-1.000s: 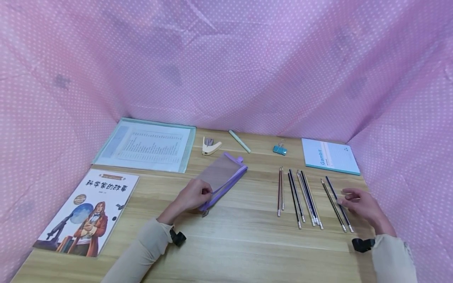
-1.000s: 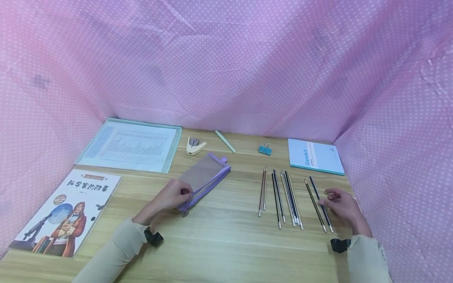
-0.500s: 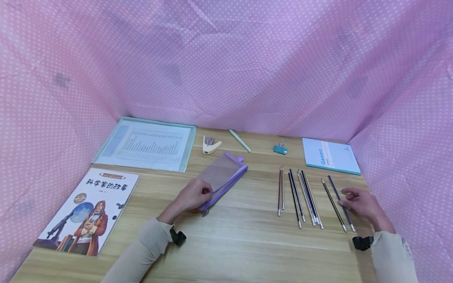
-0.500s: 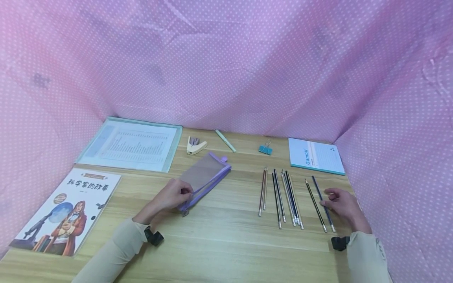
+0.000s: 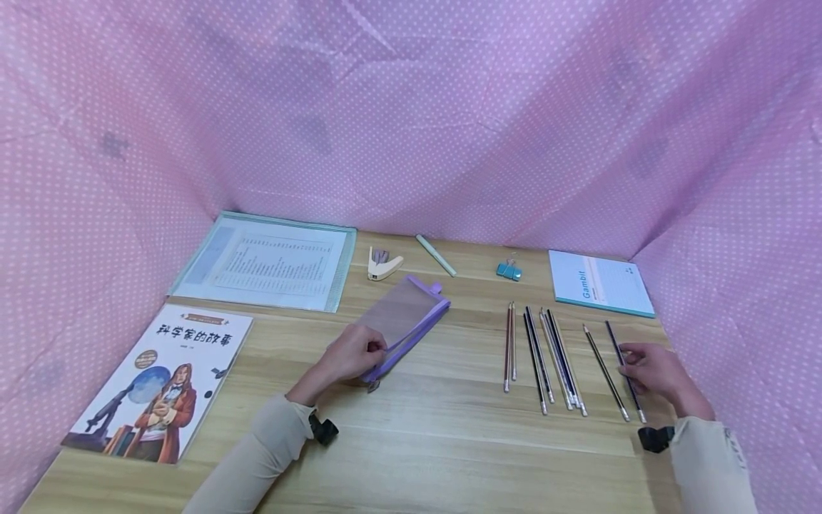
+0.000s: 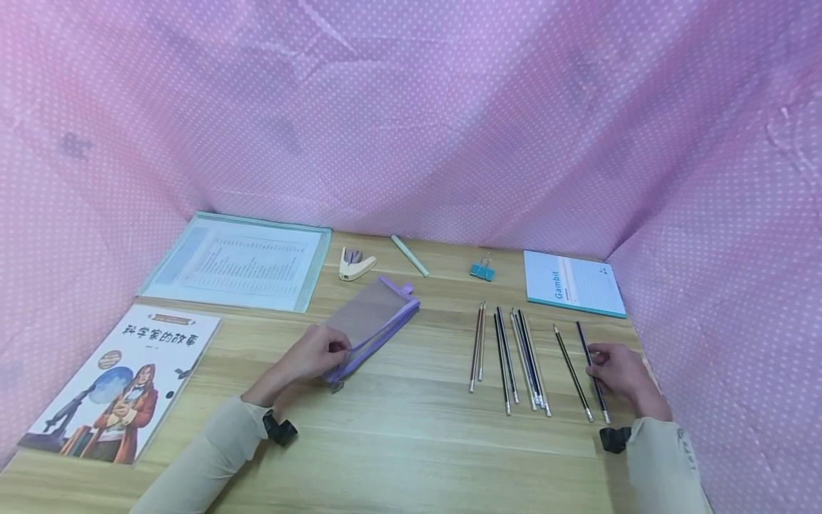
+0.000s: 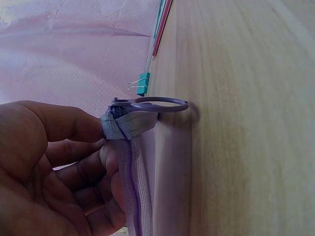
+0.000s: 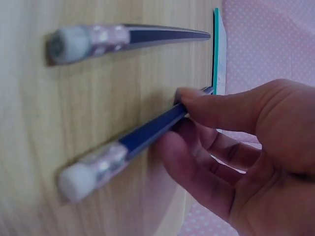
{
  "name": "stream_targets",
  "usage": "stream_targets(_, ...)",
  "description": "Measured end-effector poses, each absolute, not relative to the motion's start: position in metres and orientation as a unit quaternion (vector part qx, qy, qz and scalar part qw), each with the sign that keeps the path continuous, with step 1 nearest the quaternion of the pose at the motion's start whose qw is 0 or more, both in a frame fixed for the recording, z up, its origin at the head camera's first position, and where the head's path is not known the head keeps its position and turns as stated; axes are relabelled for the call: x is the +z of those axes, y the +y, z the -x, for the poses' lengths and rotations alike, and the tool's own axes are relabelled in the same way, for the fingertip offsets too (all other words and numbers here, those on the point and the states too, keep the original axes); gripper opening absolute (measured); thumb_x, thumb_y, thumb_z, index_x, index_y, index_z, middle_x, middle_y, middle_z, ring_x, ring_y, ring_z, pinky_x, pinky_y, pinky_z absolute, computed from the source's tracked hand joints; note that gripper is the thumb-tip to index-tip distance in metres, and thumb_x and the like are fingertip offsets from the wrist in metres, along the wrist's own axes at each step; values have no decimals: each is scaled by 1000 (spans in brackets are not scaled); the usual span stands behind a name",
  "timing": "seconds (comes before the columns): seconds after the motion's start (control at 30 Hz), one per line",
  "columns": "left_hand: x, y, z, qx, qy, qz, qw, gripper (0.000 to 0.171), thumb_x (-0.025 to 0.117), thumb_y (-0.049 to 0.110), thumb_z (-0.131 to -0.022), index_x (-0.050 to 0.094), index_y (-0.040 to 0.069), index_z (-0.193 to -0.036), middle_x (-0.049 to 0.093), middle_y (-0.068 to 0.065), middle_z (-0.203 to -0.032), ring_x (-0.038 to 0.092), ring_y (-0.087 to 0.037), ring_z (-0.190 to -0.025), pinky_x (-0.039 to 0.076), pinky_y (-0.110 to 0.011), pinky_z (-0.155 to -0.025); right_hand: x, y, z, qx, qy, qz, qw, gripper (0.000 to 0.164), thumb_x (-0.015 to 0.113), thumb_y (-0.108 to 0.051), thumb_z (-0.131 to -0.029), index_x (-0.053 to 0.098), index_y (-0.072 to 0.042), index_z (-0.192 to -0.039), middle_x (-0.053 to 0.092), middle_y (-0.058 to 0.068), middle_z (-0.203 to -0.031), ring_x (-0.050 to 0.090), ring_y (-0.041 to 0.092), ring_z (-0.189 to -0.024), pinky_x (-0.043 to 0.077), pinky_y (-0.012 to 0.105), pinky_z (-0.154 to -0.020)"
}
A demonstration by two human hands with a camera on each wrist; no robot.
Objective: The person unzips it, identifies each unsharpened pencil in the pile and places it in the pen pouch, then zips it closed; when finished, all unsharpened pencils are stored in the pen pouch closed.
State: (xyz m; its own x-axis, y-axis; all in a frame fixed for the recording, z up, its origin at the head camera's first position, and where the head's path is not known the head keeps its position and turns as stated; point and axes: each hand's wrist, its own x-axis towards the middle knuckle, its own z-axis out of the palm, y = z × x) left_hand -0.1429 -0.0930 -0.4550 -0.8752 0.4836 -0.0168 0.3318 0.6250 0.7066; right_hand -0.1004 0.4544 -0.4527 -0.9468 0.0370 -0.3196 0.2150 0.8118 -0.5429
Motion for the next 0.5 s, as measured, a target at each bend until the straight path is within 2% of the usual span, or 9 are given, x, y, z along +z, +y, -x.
stream_targets(0.27, -457, -93, 143, 371, 892, -241, 93, 13, 63, 3, -79, 74, 6, -75, 64, 2, -64, 49, -3, -58, 40, -17, -51, -452, 457, 103, -320, 929, -89, 165, 54, 60, 2, -87, 40, 25, -132, 61, 26, -101, 60, 13, -59, 56, 30, -54)
stream_targets(0.5, -456, -93, 143, 372, 891, -244, 93, 13, 63, 3, -79, 74, 6, -75, 64, 2, -64, 49, -3, -58, 39, -16, -51, -454, 468, 98, -381, 903, -102, 169, 60, 61, -1, -90, 34, 24, -137, 63, 8, -98, 64, 10, -64, 60, 32, -61)
